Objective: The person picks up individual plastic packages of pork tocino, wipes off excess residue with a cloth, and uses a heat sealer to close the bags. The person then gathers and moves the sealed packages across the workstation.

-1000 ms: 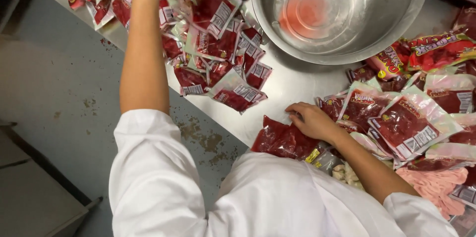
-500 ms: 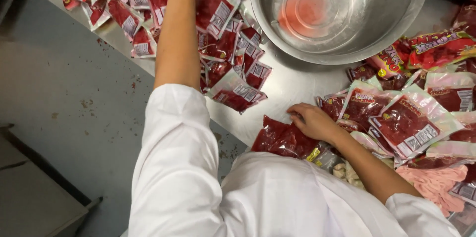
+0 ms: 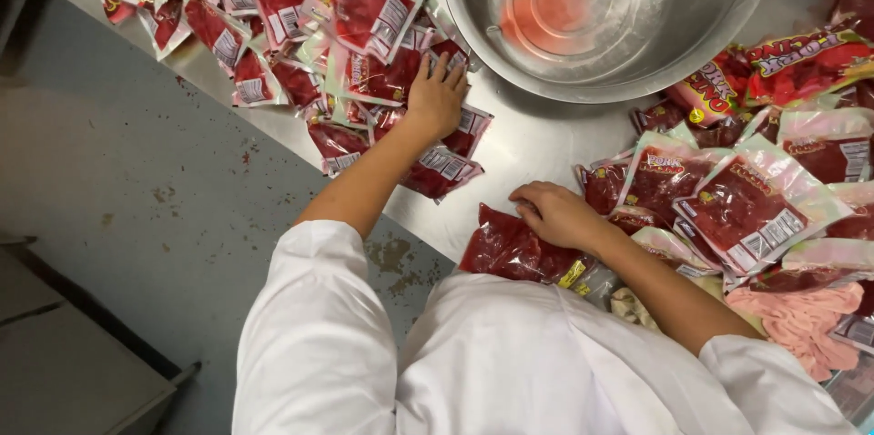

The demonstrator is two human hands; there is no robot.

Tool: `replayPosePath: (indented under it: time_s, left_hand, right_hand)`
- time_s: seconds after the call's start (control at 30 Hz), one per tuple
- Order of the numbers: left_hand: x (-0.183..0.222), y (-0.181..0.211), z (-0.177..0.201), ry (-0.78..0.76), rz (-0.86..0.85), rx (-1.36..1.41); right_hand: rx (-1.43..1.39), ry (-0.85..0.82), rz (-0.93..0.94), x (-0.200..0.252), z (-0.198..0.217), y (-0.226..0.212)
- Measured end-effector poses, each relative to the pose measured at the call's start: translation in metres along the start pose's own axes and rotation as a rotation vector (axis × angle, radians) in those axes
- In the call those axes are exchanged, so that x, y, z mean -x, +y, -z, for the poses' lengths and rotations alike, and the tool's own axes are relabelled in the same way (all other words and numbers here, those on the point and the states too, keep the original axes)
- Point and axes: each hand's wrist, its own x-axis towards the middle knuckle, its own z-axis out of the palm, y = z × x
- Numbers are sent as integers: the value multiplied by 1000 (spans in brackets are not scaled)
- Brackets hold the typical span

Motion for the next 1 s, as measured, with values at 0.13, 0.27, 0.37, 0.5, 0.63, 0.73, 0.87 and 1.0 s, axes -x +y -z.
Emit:
replayPosePath:
  time_s: [0.13, 0.27, 0.37, 0.5, 0.63, 0.73, 0.87, 1.0]
  left_hand:
    - [8, 8, 16, -149, 82, -138]
    - [0, 7, 6, -224, 95, -177]
    - [1, 7, 8, -212, 89, -166]
    - [-4, 4, -1, -202, 79, -162]
    - [-7, 0, -5, -185, 55, -119]
    - [-13, -1, -11, -169, 42, -85]
    - [-22, -4, -15, -110, 48, -10]
    - [-13, 6, 8, -110, 114, 59]
  right_hand:
    - [2, -3, 8, 6, -1, 2]
    - [-4, 1, -32, 10, -8, 19]
    - [-10, 8, -22, 11, -12, 27]
    - [-27, 2, -23, 8, -12, 22]
    - [-14, 5, -2, 6, -13, 21]
    - [-20, 7, -16, 7, -13, 22]
    - [-4, 10, -24, 9, -9, 19]
    - [-16, -2, -36, 8, -11, 17]
